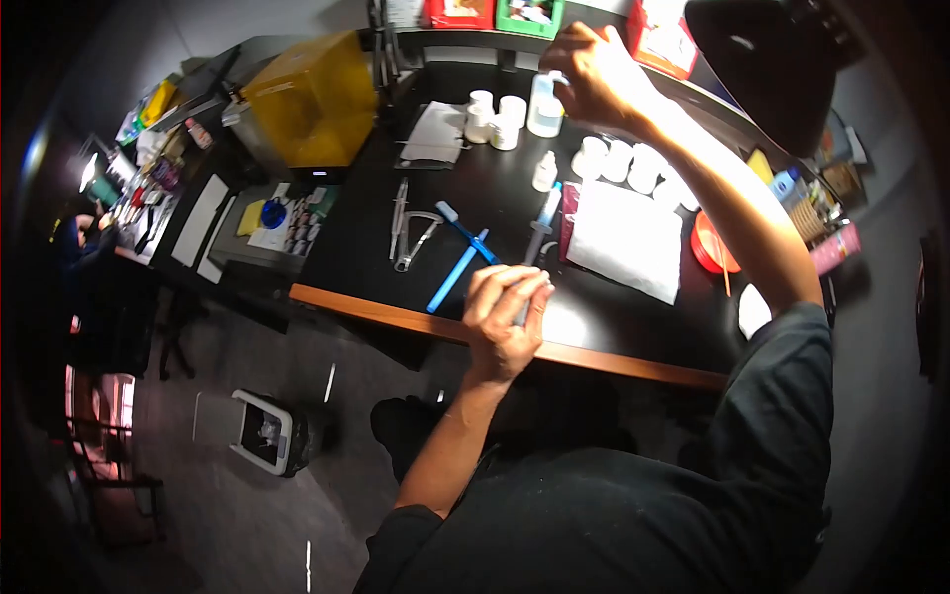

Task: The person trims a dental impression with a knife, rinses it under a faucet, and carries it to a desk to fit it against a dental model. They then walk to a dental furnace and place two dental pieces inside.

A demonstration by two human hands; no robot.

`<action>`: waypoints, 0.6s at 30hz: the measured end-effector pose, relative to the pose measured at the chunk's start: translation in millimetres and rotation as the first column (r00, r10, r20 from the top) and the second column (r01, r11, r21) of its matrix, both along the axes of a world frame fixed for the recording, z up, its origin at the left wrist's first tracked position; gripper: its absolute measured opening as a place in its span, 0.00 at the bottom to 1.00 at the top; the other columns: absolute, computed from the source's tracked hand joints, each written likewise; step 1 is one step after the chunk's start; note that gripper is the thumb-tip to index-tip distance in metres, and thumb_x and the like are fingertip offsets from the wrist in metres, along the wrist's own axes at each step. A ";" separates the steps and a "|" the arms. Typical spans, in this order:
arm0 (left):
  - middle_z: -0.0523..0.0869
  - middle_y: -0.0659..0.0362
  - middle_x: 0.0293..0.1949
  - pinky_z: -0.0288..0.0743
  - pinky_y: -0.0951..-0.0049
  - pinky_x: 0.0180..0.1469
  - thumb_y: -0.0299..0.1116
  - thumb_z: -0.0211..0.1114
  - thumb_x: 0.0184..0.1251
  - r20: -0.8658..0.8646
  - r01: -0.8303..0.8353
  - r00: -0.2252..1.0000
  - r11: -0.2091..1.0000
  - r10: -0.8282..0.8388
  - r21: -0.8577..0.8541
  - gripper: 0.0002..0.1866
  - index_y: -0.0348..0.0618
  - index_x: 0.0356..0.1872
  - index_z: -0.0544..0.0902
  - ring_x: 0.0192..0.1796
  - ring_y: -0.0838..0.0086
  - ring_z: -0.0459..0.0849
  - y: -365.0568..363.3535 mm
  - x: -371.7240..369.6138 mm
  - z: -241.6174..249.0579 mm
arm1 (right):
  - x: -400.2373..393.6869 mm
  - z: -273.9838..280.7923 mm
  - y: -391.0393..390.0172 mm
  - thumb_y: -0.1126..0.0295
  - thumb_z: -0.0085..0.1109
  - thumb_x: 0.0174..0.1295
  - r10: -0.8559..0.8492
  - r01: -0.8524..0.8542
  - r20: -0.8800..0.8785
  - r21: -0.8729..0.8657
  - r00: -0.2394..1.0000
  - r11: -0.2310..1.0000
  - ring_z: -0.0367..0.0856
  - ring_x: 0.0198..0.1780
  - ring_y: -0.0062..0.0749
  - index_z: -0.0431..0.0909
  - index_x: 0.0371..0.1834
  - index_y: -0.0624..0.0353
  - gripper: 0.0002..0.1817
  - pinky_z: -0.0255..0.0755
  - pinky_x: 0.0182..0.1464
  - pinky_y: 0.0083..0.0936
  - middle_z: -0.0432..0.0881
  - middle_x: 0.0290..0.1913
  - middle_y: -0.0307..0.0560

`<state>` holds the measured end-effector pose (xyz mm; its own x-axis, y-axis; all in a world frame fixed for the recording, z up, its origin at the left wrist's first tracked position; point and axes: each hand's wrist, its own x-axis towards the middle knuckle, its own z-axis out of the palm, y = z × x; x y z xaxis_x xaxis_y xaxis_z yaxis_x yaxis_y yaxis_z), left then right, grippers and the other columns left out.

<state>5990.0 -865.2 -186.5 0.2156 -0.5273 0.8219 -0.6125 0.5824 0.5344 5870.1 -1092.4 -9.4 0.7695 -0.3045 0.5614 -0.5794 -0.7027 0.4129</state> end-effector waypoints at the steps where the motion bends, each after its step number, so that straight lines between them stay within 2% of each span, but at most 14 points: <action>1: 0.87 0.58 0.37 0.78 0.68 0.45 0.23 0.75 0.53 0.002 0.003 1.000 1.000 -0.003 0.007 0.09 0.43 0.36 0.89 0.42 0.63 0.82 -0.9 -0.4 1.4 | -12.5 2.1 31.4 0.73 0.59 0.50 0.016 -0.011 -0.067 0.068 0.998 0.998 0.75 0.57 0.36 0.86 0.44 0.53 0.16 0.66 0.57 0.39 0.84 0.45 0.44; 2: 0.85 0.59 0.38 0.75 0.68 0.45 0.27 0.76 0.53 -0.013 0.017 1.000 0.997 -0.016 0.079 0.08 0.46 0.35 0.90 0.43 0.64 0.80 -0.6 -1.5 -2.7 | -29.4 0.0 56.5 0.71 0.63 0.51 0.062 -0.043 -0.097 0.182 0.993 0.982 0.75 0.57 0.39 0.85 0.44 0.54 0.15 0.68 0.58 0.43 0.83 0.47 0.46; 3: 0.84 0.60 0.39 0.73 0.68 0.47 0.29 0.76 0.52 0.033 0.003 0.999 0.994 -0.007 0.113 0.08 0.48 0.35 0.90 0.44 0.64 0.79 1.6 -2.2 -1.7 | -45.3 0.4 91.3 0.69 0.65 0.53 -0.008 0.040 -0.120 0.272 0.993 0.961 0.74 0.58 0.42 0.84 0.44 0.54 0.14 0.69 0.60 0.47 0.81 0.45 0.47; 4: 0.83 0.60 0.40 0.71 0.68 0.48 0.31 0.77 0.52 0.081 -0.014 0.997 0.990 0.002 0.143 0.08 0.49 0.34 0.91 0.45 0.65 0.77 2.6 -2.9 0.0 | -68.4 -14.8 110.0 0.75 0.70 0.46 0.190 -0.188 0.002 0.163 0.982 0.969 0.78 0.49 0.47 0.80 0.38 0.57 0.14 0.72 0.54 0.44 0.79 0.43 0.47; 5: 0.82 0.61 0.41 0.66 0.67 0.52 0.34 0.77 0.50 0.101 -0.004 0.995 0.987 -0.013 0.159 0.08 0.51 0.32 0.91 0.47 0.66 0.75 1.9 -4.4 -1.3 | -85.7 -5.4 146.3 0.76 0.70 0.45 0.182 -0.168 -0.019 0.302 0.983 0.938 0.79 0.48 0.47 0.79 0.37 0.58 0.14 0.72 0.52 0.45 0.79 0.42 0.48; 6: 0.81 0.60 0.42 0.62 0.64 0.56 0.34 0.77 0.48 0.138 -0.016 0.990 0.983 -0.010 0.184 0.08 0.52 0.31 0.91 0.49 0.66 0.74 2.7 -6.9 2.3 | -104.5 -4.0 176.7 0.76 0.69 0.44 0.091 -0.082 0.013 0.564 0.996 0.822 0.80 0.47 0.46 0.79 0.37 0.58 0.14 0.73 0.52 0.43 0.79 0.40 0.49; 8: 0.78 0.61 0.42 0.57 0.62 0.57 0.34 0.76 0.47 0.247 -0.088 0.969 0.958 0.019 0.271 0.07 0.52 0.30 0.91 0.51 0.66 0.71 4.3 -12.8 4.1 | -139.5 -8.8 215.1 0.79 0.69 0.43 0.157 -0.210 0.140 0.647 0.978 0.733 0.82 0.41 0.43 0.82 0.33 0.59 0.12 0.77 0.44 0.33 0.82 0.34 0.46; 9: 0.78 0.61 0.41 0.57 0.61 0.57 0.34 0.76 0.47 0.252 -0.088 0.968 0.955 0.015 0.284 0.07 0.52 0.30 0.91 0.51 0.66 0.71 3.1 -16.9 5.0 | -153.7 -8.0 235.8 0.81 0.69 0.44 0.091 -0.180 0.163 0.696 0.982 0.695 0.83 0.40 0.41 0.83 0.33 0.59 0.11 0.77 0.41 0.31 0.84 0.35 0.45; 10: 0.77 0.61 0.41 0.56 0.61 0.57 0.35 0.76 0.47 0.257 -0.090 0.966 0.950 0.011 0.299 0.07 0.52 0.30 0.91 0.51 0.66 0.70 0.7 -21.3 5.9 | -170.5 -11.3 250.8 0.81 0.68 0.46 0.068 -0.201 0.204 0.755 0.977 0.624 0.83 0.42 0.41 0.84 0.33 0.59 0.10 0.79 0.42 0.32 0.85 0.36 0.45; 13: 0.76 0.59 0.41 0.55 0.58 0.56 0.35 0.74 0.49 0.295 -0.076 0.955 0.931 -0.036 0.356 0.05 0.51 0.29 0.91 0.51 0.64 0.69 -5.6 -34.9 9.3 | -220.6 -30.9 290.0 0.83 0.67 0.44 -0.155 -0.217 0.335 0.836 0.929 0.504 0.84 0.40 0.37 0.86 0.34 0.60 0.12 0.77 0.43 0.28 0.86 0.33 0.45; 16: 0.75 0.58 0.42 0.55 0.56 0.57 0.35 0.72 0.50 0.333 -0.075 0.940 0.904 -0.077 0.420 0.05 0.50 0.28 0.91 0.51 0.62 0.68 -10.2 -48.9 8.0 | -261.0 -52.3 322.5 0.84 0.66 0.43 -0.357 -0.175 0.338 0.892 0.871 0.417 0.84 0.39 0.36 0.86 0.35 0.62 0.13 0.76 0.45 0.26 0.86 0.33 0.46; 18: 0.74 0.58 0.41 0.55 0.56 0.57 0.35 0.72 0.51 0.391 -0.093 0.914 0.881 -0.110 0.464 0.08 0.47 0.32 0.92 0.51 0.63 0.68 -9.0 -52.3 8.9 | -277.7 -67.6 340.9 0.84 0.63 0.43 -0.467 -0.179 0.349 0.912 0.812 0.369 0.84 0.40 0.35 0.87 0.37 0.63 0.15 0.76 0.45 0.27 0.87 0.34 0.48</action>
<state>5937.7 -874.3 -177.6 -0.0787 -0.8665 0.4929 -0.8248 0.3343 0.4560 5592.5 -751.6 -77.0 0.3680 -0.9231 0.1121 -0.5737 -0.3202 -0.7539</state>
